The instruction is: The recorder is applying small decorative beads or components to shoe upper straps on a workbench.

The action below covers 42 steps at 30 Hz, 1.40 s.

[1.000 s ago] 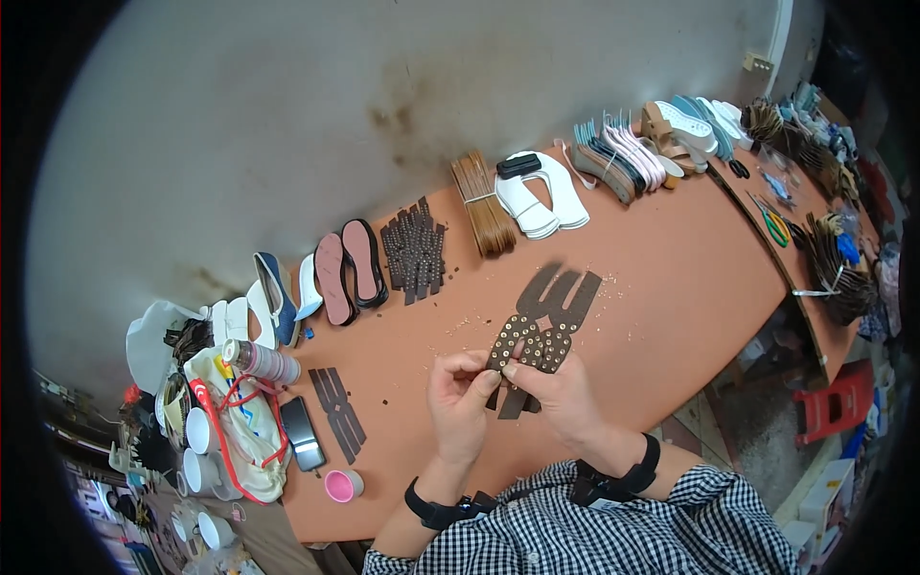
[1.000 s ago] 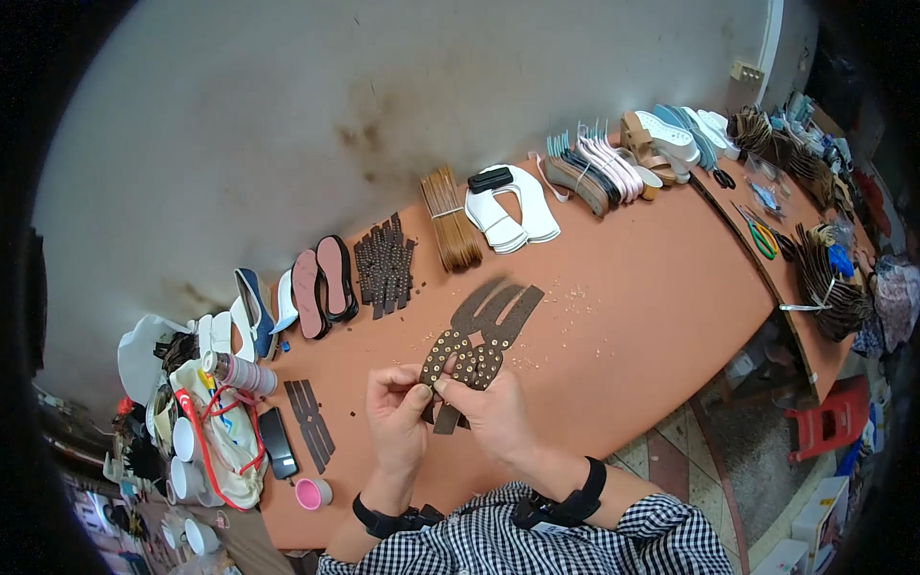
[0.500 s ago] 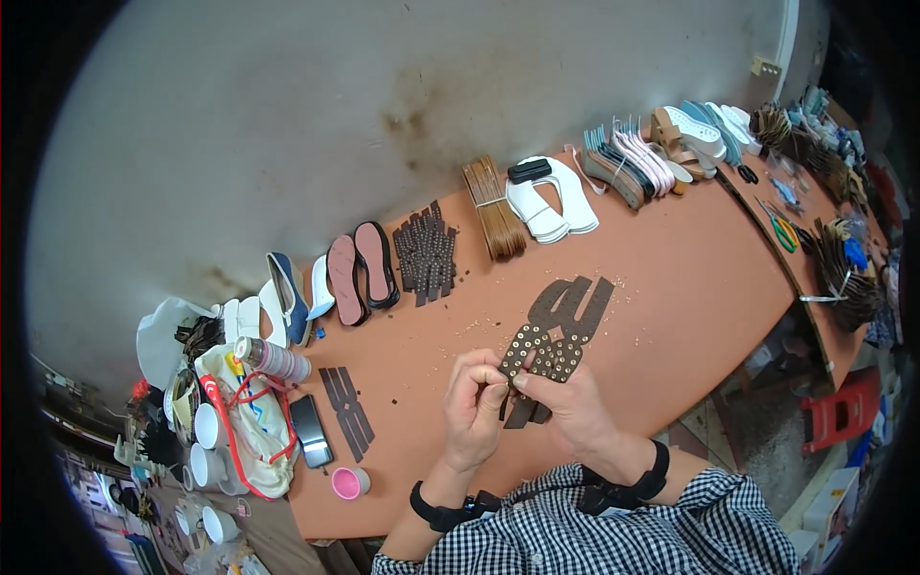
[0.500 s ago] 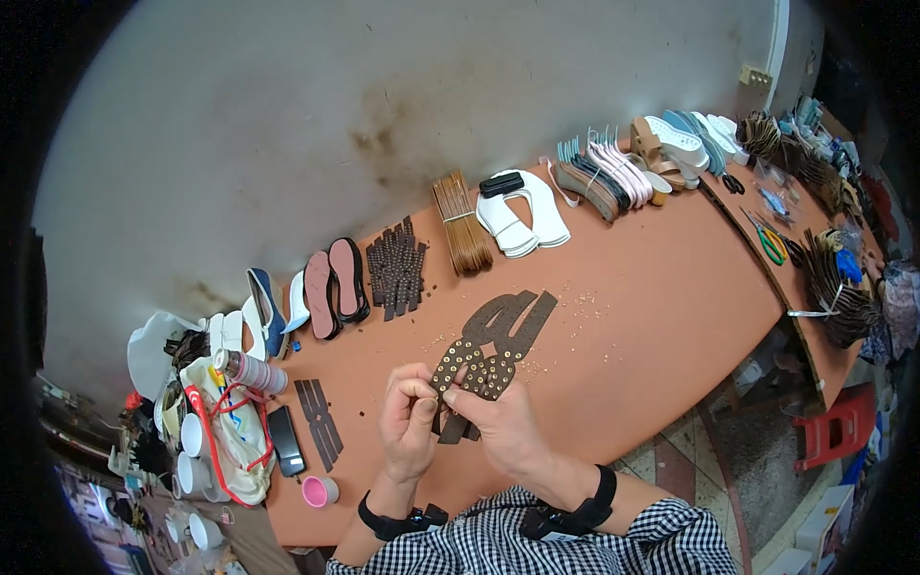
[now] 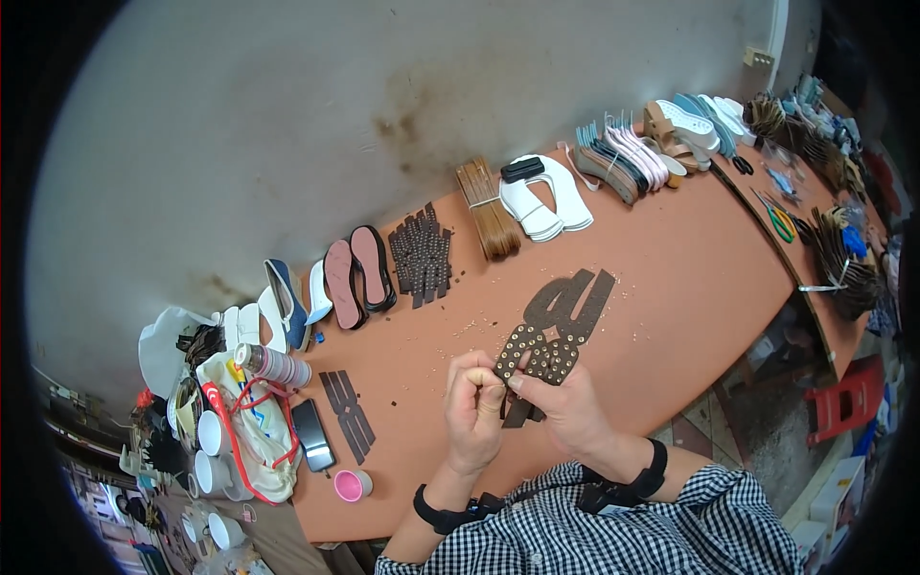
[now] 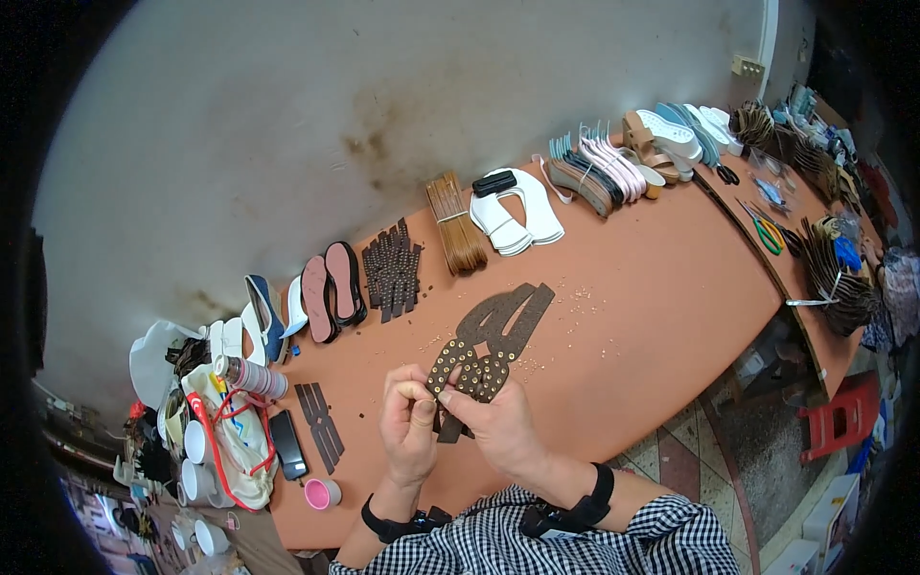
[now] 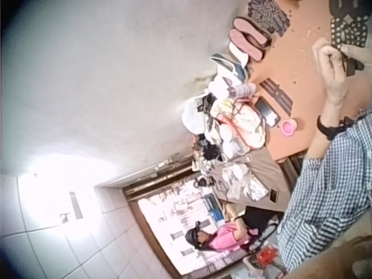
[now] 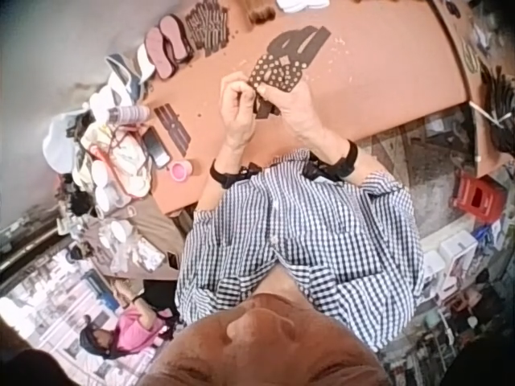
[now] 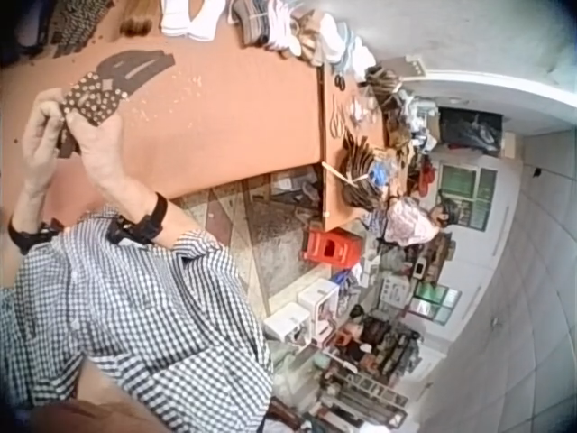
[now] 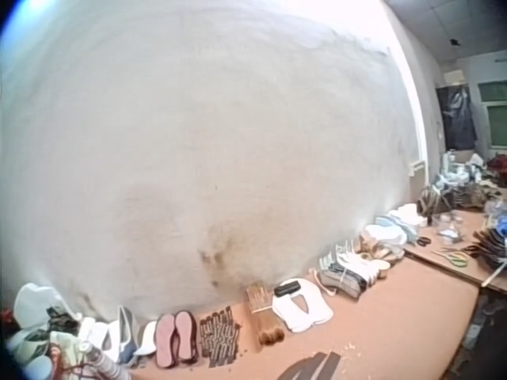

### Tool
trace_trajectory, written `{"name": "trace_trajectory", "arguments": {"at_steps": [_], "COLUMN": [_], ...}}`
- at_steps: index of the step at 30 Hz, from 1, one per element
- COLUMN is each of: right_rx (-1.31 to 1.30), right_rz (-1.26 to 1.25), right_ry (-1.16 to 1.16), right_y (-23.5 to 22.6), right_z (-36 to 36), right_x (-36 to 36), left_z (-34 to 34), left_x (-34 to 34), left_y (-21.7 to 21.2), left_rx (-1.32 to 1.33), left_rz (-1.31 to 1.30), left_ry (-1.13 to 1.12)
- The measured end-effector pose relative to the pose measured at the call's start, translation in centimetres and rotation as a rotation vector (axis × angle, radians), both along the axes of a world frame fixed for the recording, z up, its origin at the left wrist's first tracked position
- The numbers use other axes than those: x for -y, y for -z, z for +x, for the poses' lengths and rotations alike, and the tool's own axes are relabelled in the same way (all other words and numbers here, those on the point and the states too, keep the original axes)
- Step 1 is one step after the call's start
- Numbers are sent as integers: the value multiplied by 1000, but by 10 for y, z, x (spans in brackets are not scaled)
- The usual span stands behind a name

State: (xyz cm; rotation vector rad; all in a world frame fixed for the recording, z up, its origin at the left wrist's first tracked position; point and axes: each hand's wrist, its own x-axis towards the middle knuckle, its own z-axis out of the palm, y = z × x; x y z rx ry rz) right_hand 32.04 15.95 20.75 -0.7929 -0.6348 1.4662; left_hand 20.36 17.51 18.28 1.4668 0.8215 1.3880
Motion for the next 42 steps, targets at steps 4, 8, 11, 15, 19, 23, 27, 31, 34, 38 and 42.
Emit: {"name": "trace_trajectory", "arguments": {"at_steps": [4, 8, 11, 15, 19, 23, 27, 31, 34, 38, 42], "right_rx": [179, 196, 243, 225, 260, 239, 326, 354, 232, 99, 172], "right_rz": [42, 84, 91, 53, 68, 62, 19, 0, -23, -45, -180], "right_ry": [21, 75, 107, 122, 92, 90, 122, 125, 40, -83, -77], "right_y": [5, 7, 12, 9, 11, 14, 15, 14, 14, 23, 40], "right_z": [2, -1, 0, -1, 1, -1, -2, -1, 0, 3, 14], "right_x": [-1, 0, -1, -2, -6, -9, -5, -7, -15, -14, -16], "left_z": [0, -1, 3, 3, 0, -2, -1, 1, 1, -1, -5], "left_x": [-1, -1, -1, -4, -7, -9, -9, -8, -9, -1, -6], "left_y": [4, 15, 14, 7, 8, 16, 13, 11, 15, 29, 51], "left_rx": [-69, 66, 157, 302, 369, 409, 395, 271, 241, 200, -46], "left_rz": [2, -148, -206, -335, -416, -397, -431, -376, -287, -364, -339], "left_ry": [-22, 40, 49, 99, 93, 59, 67, 11, -45, -68, -41]}}
